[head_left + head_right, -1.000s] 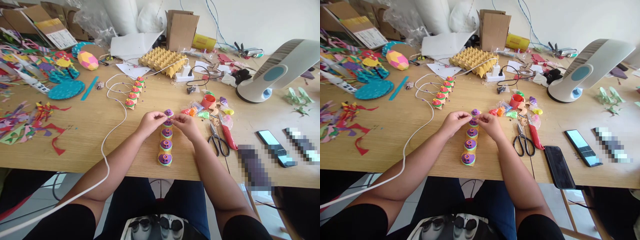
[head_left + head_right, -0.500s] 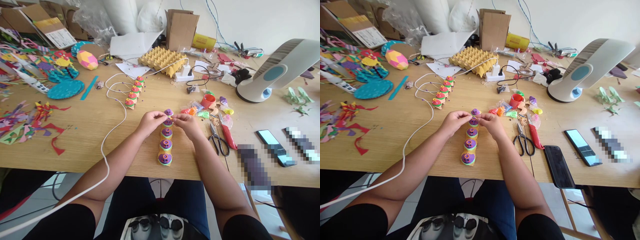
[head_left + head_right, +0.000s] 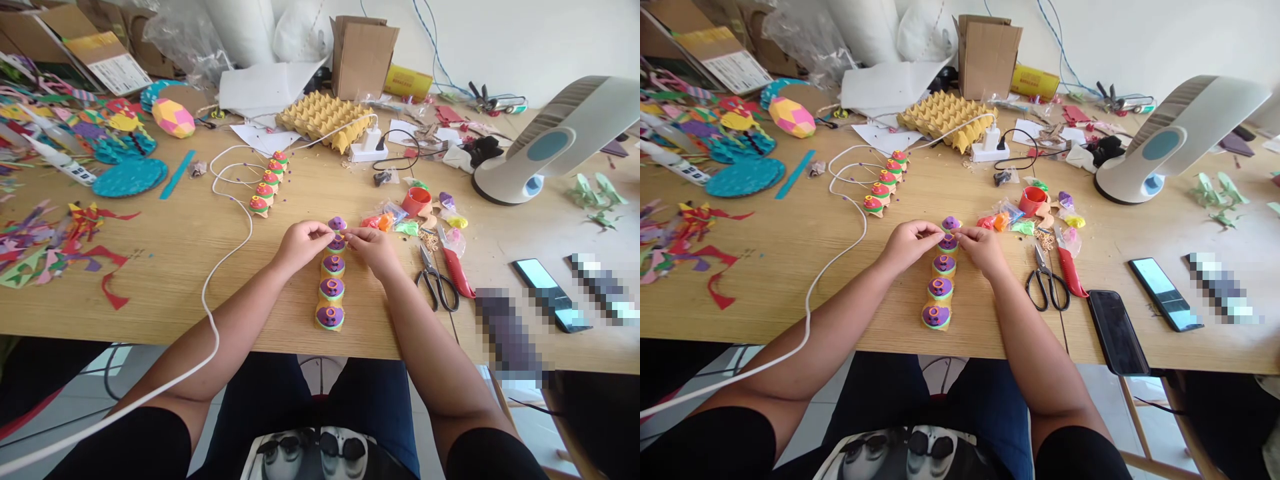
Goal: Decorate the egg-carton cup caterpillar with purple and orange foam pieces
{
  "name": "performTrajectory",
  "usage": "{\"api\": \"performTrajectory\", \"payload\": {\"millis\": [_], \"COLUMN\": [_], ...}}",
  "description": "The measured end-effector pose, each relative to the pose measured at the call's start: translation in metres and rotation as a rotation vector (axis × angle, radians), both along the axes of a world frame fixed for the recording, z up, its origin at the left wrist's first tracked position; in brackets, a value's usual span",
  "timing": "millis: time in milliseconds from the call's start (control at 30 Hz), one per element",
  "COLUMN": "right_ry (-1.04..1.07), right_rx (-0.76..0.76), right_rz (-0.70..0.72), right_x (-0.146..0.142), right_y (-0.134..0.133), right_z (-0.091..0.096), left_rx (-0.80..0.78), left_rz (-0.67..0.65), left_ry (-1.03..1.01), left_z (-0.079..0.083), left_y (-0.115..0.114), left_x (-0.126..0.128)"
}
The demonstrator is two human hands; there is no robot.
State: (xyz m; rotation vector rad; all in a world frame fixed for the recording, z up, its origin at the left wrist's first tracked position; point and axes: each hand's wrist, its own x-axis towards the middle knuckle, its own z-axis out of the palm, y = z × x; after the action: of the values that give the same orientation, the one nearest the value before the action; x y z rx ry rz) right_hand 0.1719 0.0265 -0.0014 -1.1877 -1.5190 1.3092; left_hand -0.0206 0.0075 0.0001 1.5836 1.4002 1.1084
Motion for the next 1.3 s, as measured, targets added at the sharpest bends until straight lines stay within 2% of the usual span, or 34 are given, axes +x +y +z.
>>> {"api": "performTrajectory", "payload": {"millis": [667,867,1067,1200,1300], "right_ry": [-0.034,0.035,0.085,0.014,-0.108], "right_rx": [0.067,0.063,0.069,0.079,0.145], "right_rz": [-0.016,-0.048,-0.116,-0.133,-0.172], "right_x": [-0.007,-0.01,-0.009,-0.007,-0.004], "right_y": [-0.003,0.001,0.001,0.0,-0.002], "right_z": [0.002,-0.007,-0.002,0.004,0.008], "left_rx": [0.228,0.172,0.114,0.104,0.098], "left_rz": [0.027,0.019,0.024,0.04,0.063], "left_ry": [0.192,0.102,0.031,0.01,-0.012], "left_z": [0.002,-0.002,-0.004,-0.001,0.002], "left_y": [-0.001,0.002,0.002,0.001,0.0], "left_x": [0.0,0.0,0.001,0.001,0.002]}}
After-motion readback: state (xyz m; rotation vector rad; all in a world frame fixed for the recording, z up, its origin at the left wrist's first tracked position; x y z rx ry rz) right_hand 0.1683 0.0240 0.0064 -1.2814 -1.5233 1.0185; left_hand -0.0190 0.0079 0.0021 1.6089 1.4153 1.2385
